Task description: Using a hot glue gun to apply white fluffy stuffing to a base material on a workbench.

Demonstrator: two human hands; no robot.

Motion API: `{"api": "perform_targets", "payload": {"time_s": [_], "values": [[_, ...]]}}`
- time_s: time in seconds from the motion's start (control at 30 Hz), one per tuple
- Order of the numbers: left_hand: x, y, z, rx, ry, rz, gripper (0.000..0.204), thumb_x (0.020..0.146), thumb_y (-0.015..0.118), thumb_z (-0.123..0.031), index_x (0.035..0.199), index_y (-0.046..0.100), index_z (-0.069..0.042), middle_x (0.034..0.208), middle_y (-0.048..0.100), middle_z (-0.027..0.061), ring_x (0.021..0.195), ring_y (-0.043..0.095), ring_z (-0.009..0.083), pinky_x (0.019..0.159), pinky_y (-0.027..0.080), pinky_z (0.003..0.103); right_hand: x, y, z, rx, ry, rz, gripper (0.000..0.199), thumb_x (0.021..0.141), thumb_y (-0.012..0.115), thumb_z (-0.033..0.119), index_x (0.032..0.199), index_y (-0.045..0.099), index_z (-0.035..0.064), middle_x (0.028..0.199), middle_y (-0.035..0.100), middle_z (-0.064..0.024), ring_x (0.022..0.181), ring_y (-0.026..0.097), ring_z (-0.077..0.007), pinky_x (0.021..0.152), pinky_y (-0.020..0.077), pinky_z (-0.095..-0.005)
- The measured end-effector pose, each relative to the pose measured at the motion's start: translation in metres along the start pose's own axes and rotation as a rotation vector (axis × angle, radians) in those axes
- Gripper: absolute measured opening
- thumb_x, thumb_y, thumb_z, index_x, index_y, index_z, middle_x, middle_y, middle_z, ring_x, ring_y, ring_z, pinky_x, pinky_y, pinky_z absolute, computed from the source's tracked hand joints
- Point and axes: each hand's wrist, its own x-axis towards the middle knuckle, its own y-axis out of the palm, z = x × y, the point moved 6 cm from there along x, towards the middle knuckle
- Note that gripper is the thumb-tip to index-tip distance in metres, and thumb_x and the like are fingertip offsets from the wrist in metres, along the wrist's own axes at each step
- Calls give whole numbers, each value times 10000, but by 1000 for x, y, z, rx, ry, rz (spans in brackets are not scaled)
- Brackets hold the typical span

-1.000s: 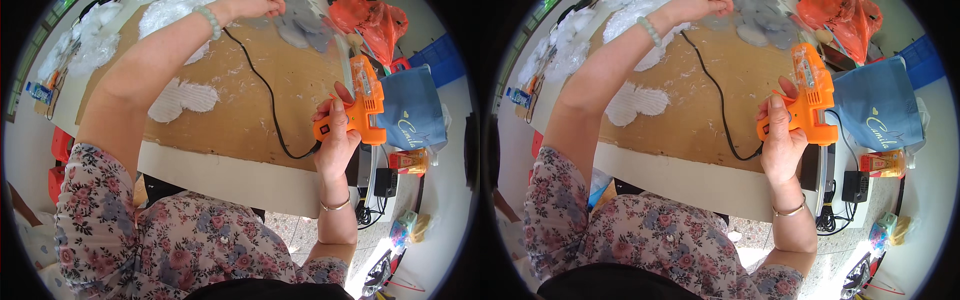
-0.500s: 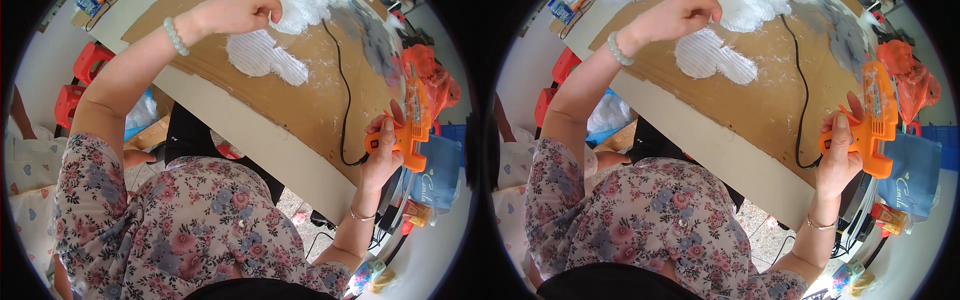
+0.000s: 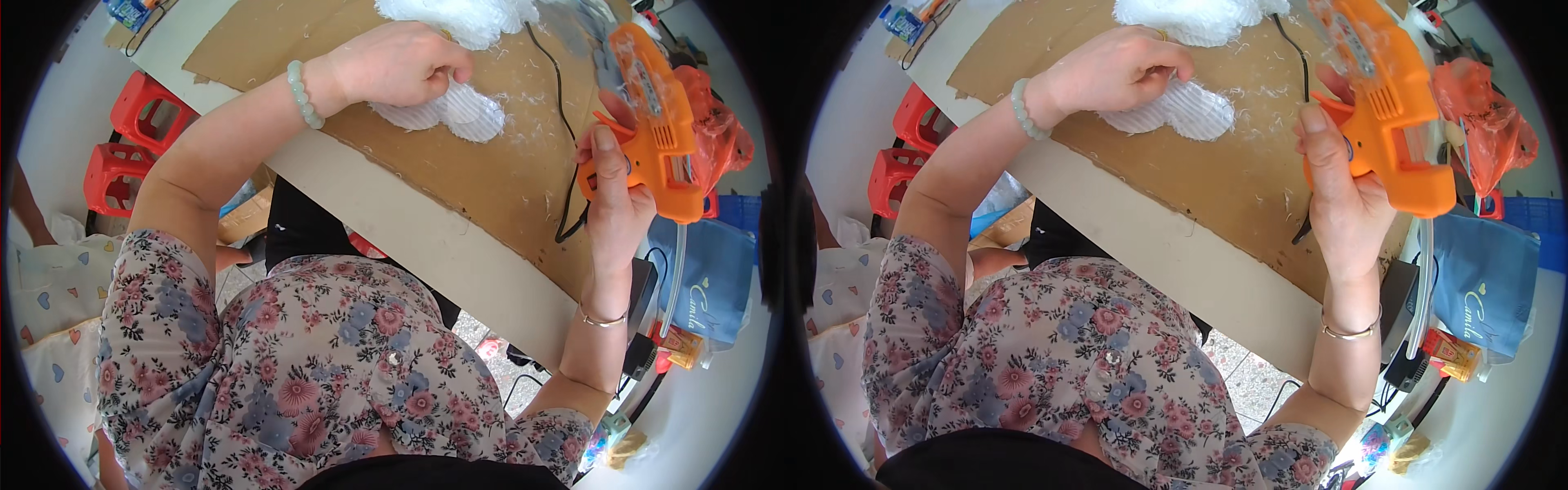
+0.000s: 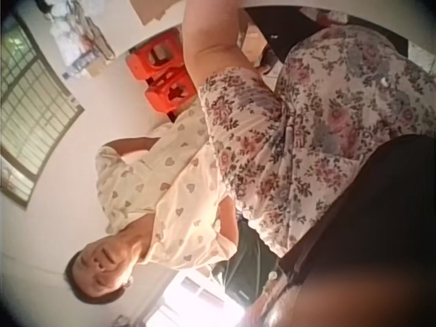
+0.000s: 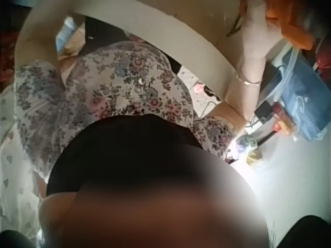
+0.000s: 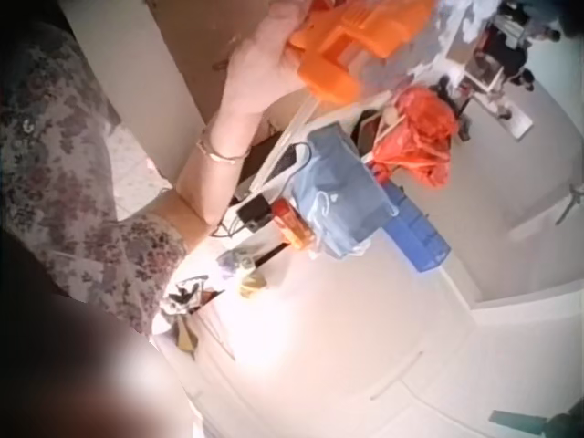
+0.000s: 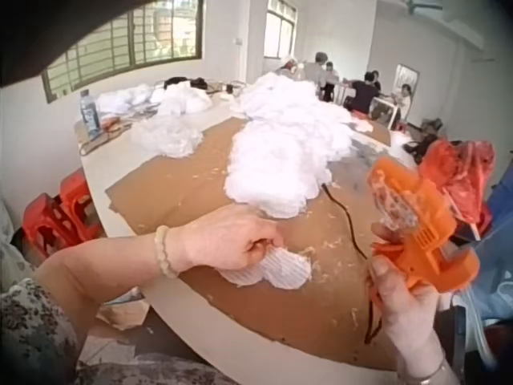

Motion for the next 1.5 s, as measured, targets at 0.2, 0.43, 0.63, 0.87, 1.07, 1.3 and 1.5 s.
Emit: {"api": "perform_targets", "payload": {"time_s": [0.2, 0.43, 0.63, 0.87, 1.07, 1.3, 1.5], "values": [[12, -30, -19, -38, -60, 11, 191, 733, 513, 7, 871, 622, -69, 700, 592, 102, 673, 563, 284, 610, 447, 387, 8, 14, -3, 24, 18, 71, 311, 903, 568, 131, 1163, 540, -36, 786, 570, -15, 685, 510, -71, 611, 406, -198], [21, -32, -30, -9, 88, 14, 94, 711, 546, -37, 771, 619, -37, 699, 609, 129, 670, 590, 295, 609, 464, 374, 6, 14, -10, 30, 78, 53, 304, 905, 567, 138, 1158, 544, -29, 782, 566, -8, 685, 508, -63, 604, 403, -196], [13, -4, -21, -18, 19, 8, 185, 728, 526, 2, 866, 628, -69, 691, 583, 99, 656, 553, 274, 597, 442, 381, 7, 17, -17, 58, 95, 91, 284, 905, 564, 124, 1155, 554, -11, 791, 577, -7, 692, 512, -62, 605, 403, -186], [12, 3, -13, -21, -14, 30, 191, 708, 518, -29, 838, 649, -81, 696, 618, 117, 675, 595, 303, 597, 462, 404, 5, 25, -17, 101, 196, 119, 281, 893, 580, 101, 1150, 553, -9, 895, 606, -42, 676, 545, -74, 598, 440, -203], [11, 7, -10, -25, 11, 21, 187, 707, 531, -26, 838, 653, -76, 709, 623, 124, 687, 600, 307, 609, 469, 414, 3, 33, -26, 177, 311, 119, 305, 894, 580, 127, 1164, 542, -9, 846, 615, -46, 703, 609, -112, 655, 516, -249], [14, 15, -10, -29, 20, 25, 192, 709, 547, -28, 866, 648, -73, 711, 623, 127, 699, 605, 315, 628, 481, 415, 8, 38, -39, 309, 430, 93, 311, 908, 557, 180, 1144, 539, -21, 824, 615, -58, 735, 636, -164, 714, 537, -291], [11, 18, -4, -63, -2, 14, 254, 728, 579, -46, 977, 609, -87, 792, 637, 112, 736, 615, 301, 642, 488, 405, 4, 55, -63, 353, 536, 94, 302, 907, 555, 187, 1136, 545, -10, 788, 604, -53, 750, 640, -175, 710, 516, -288]]}}
